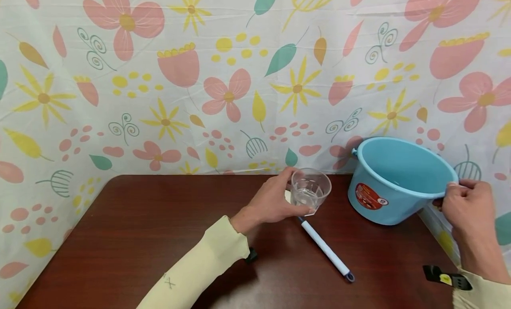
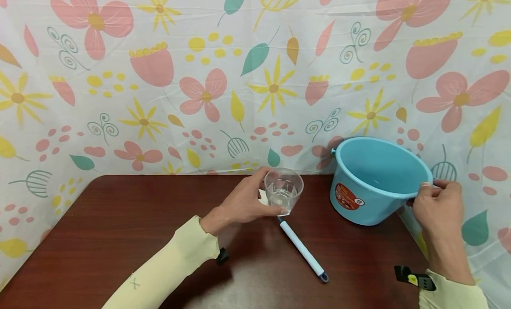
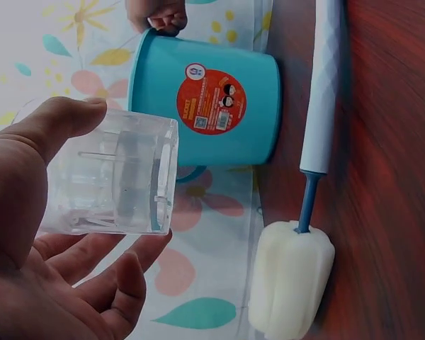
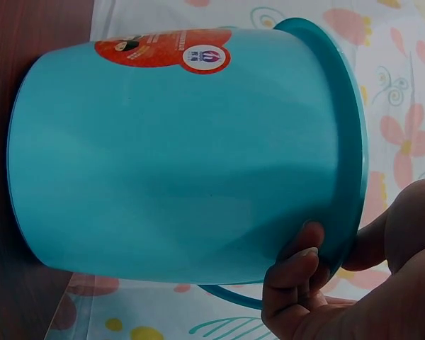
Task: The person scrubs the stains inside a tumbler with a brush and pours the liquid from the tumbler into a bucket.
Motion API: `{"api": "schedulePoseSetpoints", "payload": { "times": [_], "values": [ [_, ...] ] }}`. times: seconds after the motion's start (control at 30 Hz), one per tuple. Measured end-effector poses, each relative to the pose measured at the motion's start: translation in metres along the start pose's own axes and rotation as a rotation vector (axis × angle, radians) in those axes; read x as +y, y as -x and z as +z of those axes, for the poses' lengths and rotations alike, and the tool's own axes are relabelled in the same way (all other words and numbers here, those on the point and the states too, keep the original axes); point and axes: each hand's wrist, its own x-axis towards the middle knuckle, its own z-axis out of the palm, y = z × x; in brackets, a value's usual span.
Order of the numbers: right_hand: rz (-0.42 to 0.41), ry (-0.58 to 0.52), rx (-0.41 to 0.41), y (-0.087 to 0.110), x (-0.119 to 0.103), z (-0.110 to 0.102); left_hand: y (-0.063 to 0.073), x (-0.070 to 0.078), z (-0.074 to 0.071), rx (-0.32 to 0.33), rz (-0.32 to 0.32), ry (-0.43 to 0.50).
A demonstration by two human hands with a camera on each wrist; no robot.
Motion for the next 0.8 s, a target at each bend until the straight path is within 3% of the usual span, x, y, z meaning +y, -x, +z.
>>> {"api": "schedulePoseSetpoints", "payload": {
  "times": [0.5,0.8],
  "values": [
    [0.023,0.001,0.011,0.001,0.0,0.002,-0.013,0.015,0.011,0.026,0.013,0.11],
    [0.03,-0.007,0.012,0.004,-0.004,0.0,-0.029,0.029,0.014,0.03,0.054,0.112]
  ]
}}
